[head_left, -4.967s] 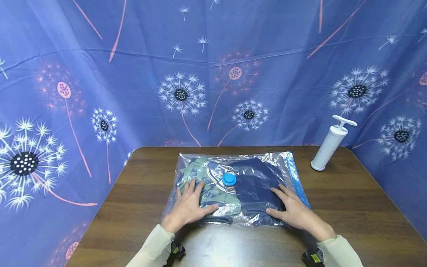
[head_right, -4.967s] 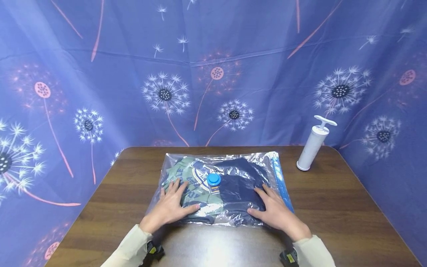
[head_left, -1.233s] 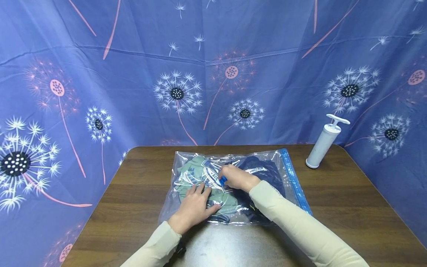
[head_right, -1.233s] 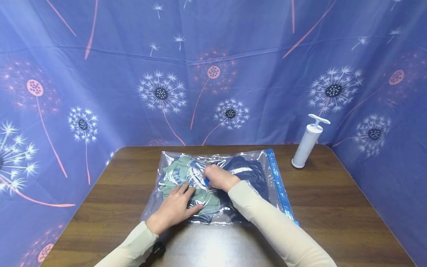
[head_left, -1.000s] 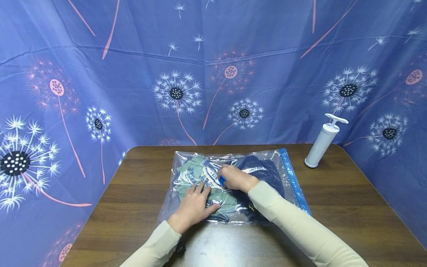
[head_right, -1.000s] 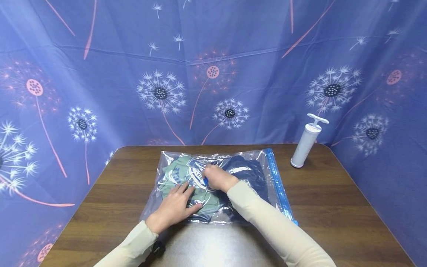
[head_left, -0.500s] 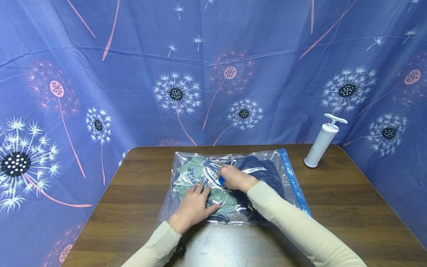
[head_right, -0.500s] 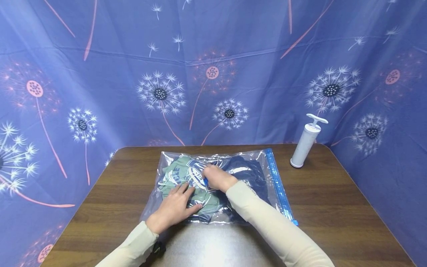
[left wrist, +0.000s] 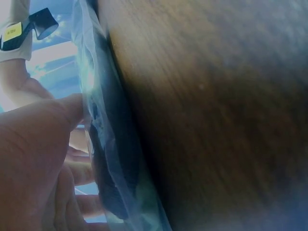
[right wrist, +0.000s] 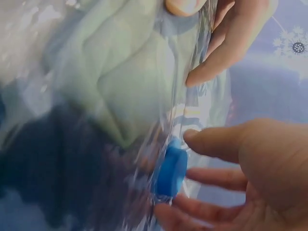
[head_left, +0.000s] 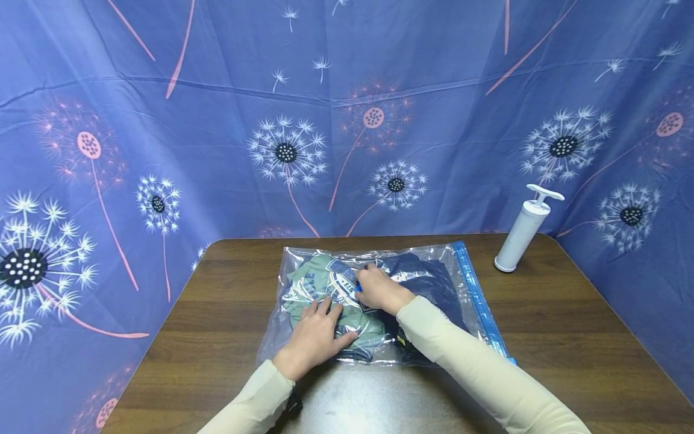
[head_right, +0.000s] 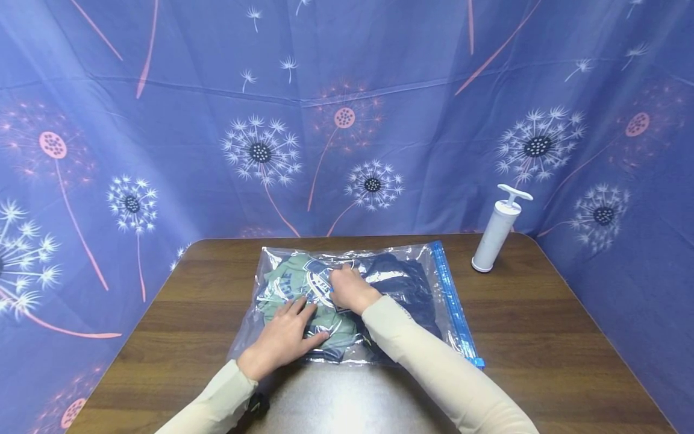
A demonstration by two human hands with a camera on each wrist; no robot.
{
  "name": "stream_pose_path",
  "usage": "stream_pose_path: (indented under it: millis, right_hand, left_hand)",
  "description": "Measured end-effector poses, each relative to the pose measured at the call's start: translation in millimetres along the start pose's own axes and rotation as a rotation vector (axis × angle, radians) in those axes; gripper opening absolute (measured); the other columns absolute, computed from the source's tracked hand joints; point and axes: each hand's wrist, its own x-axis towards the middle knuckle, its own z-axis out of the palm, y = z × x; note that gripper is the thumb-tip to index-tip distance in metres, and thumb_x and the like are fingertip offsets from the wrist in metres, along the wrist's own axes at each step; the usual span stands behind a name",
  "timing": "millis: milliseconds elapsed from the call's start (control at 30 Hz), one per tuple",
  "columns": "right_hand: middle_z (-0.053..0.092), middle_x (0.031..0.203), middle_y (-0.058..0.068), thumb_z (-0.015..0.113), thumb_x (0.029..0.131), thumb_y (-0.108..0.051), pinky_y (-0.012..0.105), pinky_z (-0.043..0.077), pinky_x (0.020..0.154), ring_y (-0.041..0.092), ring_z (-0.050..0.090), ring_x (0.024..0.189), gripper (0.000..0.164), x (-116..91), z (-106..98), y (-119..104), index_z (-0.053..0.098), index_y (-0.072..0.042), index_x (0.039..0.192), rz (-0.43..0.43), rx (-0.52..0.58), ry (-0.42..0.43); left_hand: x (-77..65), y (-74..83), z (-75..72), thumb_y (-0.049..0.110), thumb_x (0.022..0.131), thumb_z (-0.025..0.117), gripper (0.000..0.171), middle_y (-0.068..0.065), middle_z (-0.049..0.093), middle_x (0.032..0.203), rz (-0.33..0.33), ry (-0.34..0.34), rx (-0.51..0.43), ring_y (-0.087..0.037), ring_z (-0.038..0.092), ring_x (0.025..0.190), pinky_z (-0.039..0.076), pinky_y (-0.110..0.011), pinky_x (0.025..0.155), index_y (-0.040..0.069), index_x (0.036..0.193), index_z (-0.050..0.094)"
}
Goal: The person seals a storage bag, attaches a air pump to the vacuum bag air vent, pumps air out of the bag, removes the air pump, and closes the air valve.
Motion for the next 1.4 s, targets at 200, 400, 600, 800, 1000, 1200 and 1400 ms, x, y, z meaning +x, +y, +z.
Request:
stream_pose_path:
  millis: [200,400,600,800,1000,1200,1400]
  right_hand:
    - [0.068,0.087,0.014,0.076,0.085,-0.009,0.051,0.056,0.086,0.033,0.062,0.094,0.011,4,2,-4,0.068,-0.004,0.079,0.113,0.042,0.036]
    - [0.067,0.093,0.018,0.074,0.084,-0.002,0.045,0.056,0.078,0.028,0.061,0.086,0.007,7,2,-7,0.067,-0.002,0.080,0.150,0.045,0.000]
    - [0.066,0.090,0.015,0.077,0.087,-0.004,0.041,0.053,0.070,0.024,0.058,0.076,0.011,11,2,-5,0.066,-0.003,0.084,0.125,0.029,-0.045]
    - [0.068,0.096,0.017,0.079,0.089,-0.009,0.042,0.056,0.077,0.026,0.063,0.085,0.014,10,1,-4,0.069,-0.001,0.093,0.081,-0.003,-0.073]
    - [0.068,0.097,0.016,0.079,0.088,-0.008,0.045,0.056,0.086,0.030,0.064,0.094,0.014,7,0,-2,0.069,-0.001,0.093,0.013,-0.031,-0.085]
    - [0.066,0.086,0.011,0.080,0.085,-0.003,0.042,0.055,0.077,0.024,0.059,0.080,0.010,6,-4,2,0.070,-0.002,0.088,-0.074,-0.037,-0.092]
    - [0.072,0.087,0.010,0.081,0.083,-0.002,0.039,0.057,0.076,0.023,0.064,0.080,0.010,9,-3,8,0.074,-0.001,0.090,-0.162,-0.041,-0.081]
  left_hand:
    - [0.1,0.1,-0.1,0.064,0.092,0.063,0.078,-0.028,0.052,0.149,-0.001,-0.002,0.004,-0.055,0.048,0.135,0.039,-0.065,0.113,0.005,0.143,0.058]
    - [0.9,0.1,0.2,0.064,0.092,0.063,0.078,-0.028,0.051,0.149,-0.006,-0.012,0.007,-0.055,0.048,0.136,0.039,-0.065,0.113,0.006,0.143,0.057]
    - [0.7,0.6,-0.2,0.063,0.093,0.063,0.077,-0.028,0.051,0.150,-0.008,-0.010,-0.004,-0.055,0.047,0.136,0.039,-0.065,0.113,0.005,0.143,0.057]
    - [0.1,0.4,0.7,0.062,0.093,0.064,0.076,-0.028,0.052,0.149,0.000,0.002,-0.001,-0.055,0.048,0.135,0.040,-0.066,0.112,0.005,0.142,0.058]
    - [-0.2,0.5,1.6,0.062,0.092,0.064,0.076,-0.027,0.053,0.148,0.005,0.012,-0.006,-0.054,0.049,0.135,0.041,-0.065,0.112,0.005,0.142,0.059]
    - [-0.1,0.3,1.7,0.062,0.093,0.064,0.075,-0.027,0.053,0.147,0.012,0.020,0.000,-0.054,0.050,0.134,0.041,-0.065,0.111,0.005,0.141,0.060]
    - [0.3,-1.1,3.0,0.062,0.093,0.064,0.075,-0.027,0.054,0.147,0.017,0.026,0.008,-0.055,0.051,0.133,0.041,-0.065,0.111,0.005,0.141,0.060]
